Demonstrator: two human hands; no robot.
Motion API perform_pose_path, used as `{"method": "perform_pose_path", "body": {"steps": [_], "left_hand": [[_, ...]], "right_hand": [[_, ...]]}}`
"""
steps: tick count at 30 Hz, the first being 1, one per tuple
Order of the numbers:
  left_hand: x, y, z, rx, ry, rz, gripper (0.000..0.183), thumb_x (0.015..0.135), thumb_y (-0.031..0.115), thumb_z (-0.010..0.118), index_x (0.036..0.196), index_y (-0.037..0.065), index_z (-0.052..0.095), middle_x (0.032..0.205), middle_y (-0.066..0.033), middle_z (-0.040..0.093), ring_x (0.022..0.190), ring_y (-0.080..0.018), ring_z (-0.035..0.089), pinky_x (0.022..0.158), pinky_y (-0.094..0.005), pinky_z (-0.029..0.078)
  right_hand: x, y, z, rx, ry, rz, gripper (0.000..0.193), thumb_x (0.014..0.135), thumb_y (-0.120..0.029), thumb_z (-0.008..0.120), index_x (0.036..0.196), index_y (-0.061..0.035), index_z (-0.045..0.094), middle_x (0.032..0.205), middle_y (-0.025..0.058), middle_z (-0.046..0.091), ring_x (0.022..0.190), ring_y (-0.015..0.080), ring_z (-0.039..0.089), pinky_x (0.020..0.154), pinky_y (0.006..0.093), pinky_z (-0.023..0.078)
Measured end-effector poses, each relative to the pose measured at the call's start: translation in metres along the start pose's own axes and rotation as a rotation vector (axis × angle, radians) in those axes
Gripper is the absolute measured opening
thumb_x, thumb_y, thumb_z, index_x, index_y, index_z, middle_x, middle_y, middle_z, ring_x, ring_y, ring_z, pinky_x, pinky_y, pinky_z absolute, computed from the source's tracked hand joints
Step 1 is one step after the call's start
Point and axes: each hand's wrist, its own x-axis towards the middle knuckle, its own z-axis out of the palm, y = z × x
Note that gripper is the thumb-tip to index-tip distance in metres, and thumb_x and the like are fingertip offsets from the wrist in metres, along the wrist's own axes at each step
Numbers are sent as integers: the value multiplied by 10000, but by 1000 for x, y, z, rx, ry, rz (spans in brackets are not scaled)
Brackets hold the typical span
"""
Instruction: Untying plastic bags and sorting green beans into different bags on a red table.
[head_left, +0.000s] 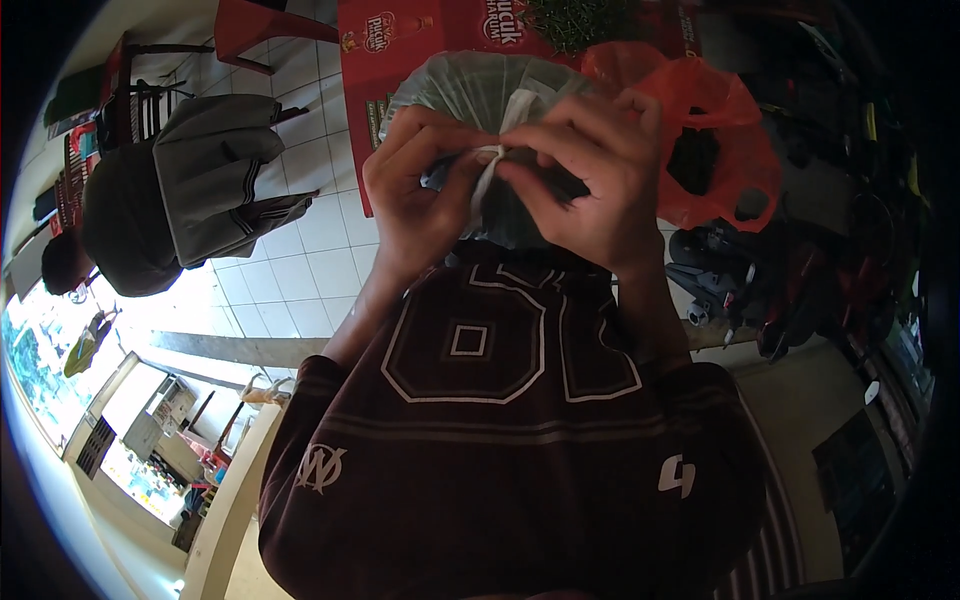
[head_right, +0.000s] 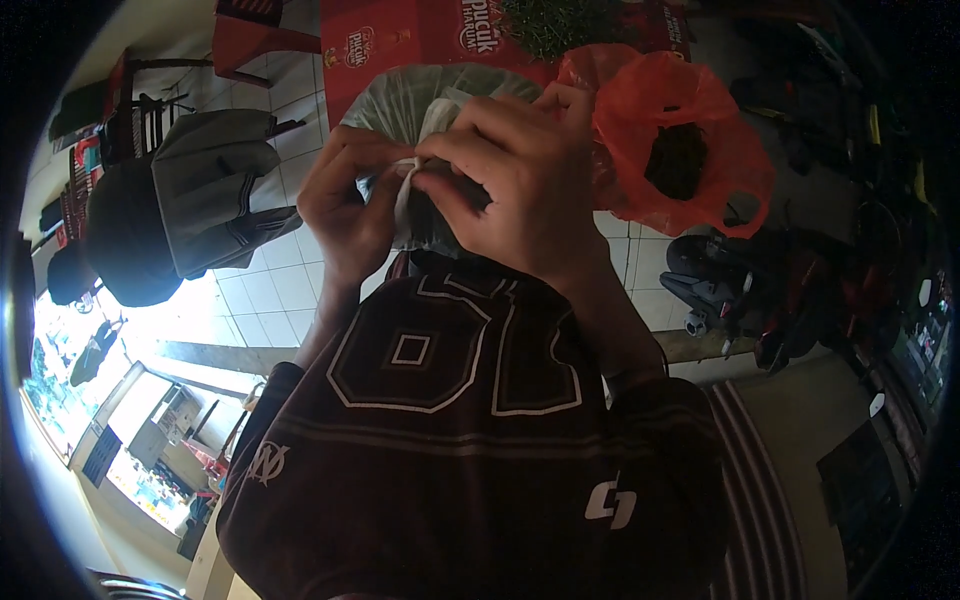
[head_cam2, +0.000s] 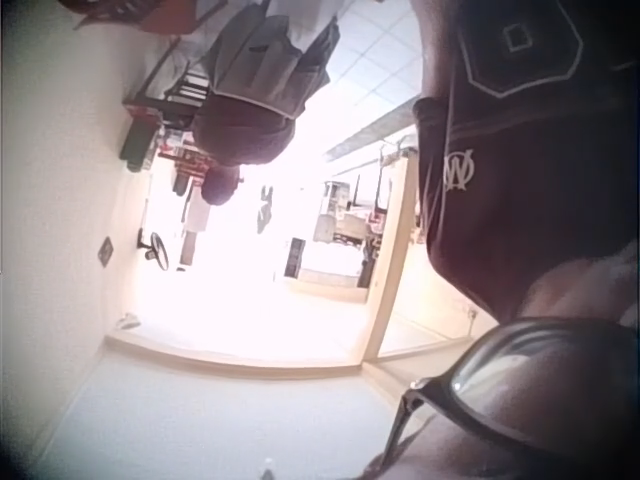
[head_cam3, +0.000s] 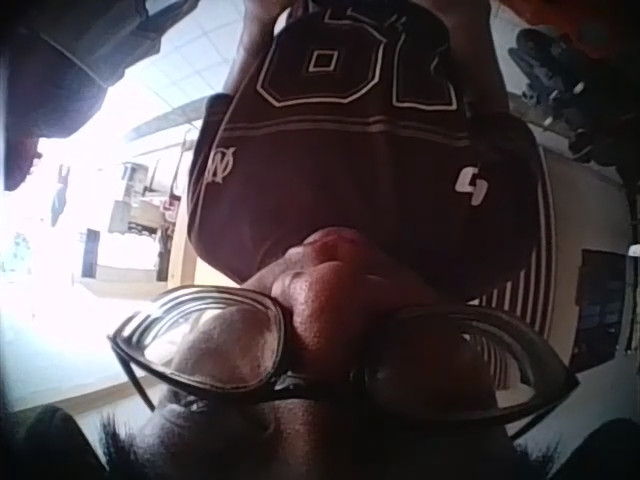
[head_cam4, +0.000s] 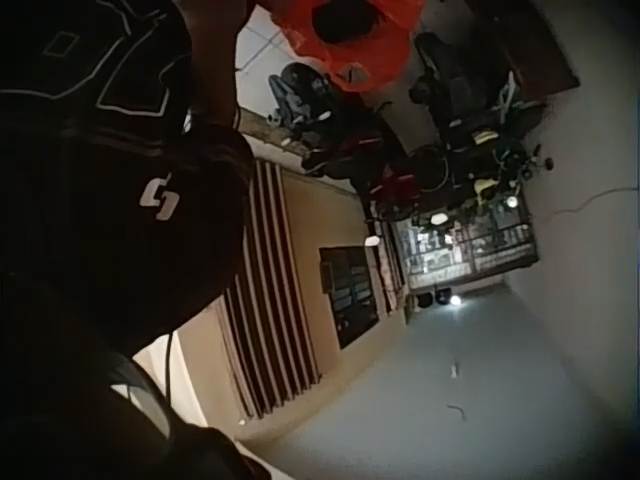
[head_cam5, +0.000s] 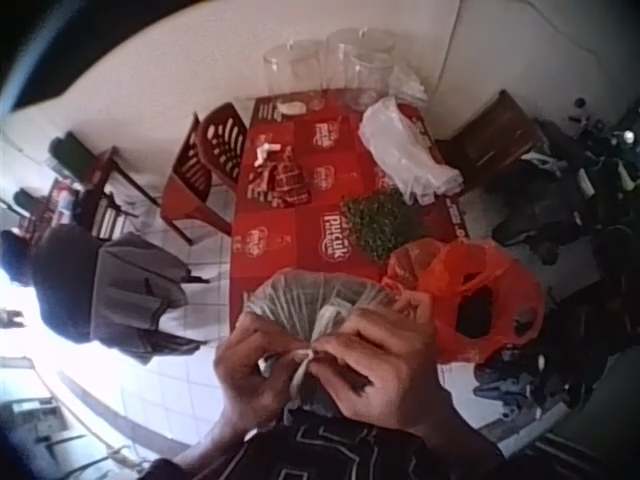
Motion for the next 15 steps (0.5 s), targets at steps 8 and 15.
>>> {"method": "perform_pose_path", "body": {"steps": [8,15], "left_hand": [[-7,1,5,88,49,-37,186,727,-73,759,872,43,771,795,-50,656,756,-188,611,690,-303,471],[-12,-1,4,148,9,8,219,729,-118,743,907,7,764,822,-58,650,748,-149,623,687,-277,471]], "right_hand": [[-12,-2,7,25,-9,96,177,742,-130,814,891,-172,728,687,-82,554,636,105,544,828,377,312],[-12,3,7,67,-26,50,163,740,-86,780,872,-151,711,651,-70,552,608,111,524,812,359,331]]}}
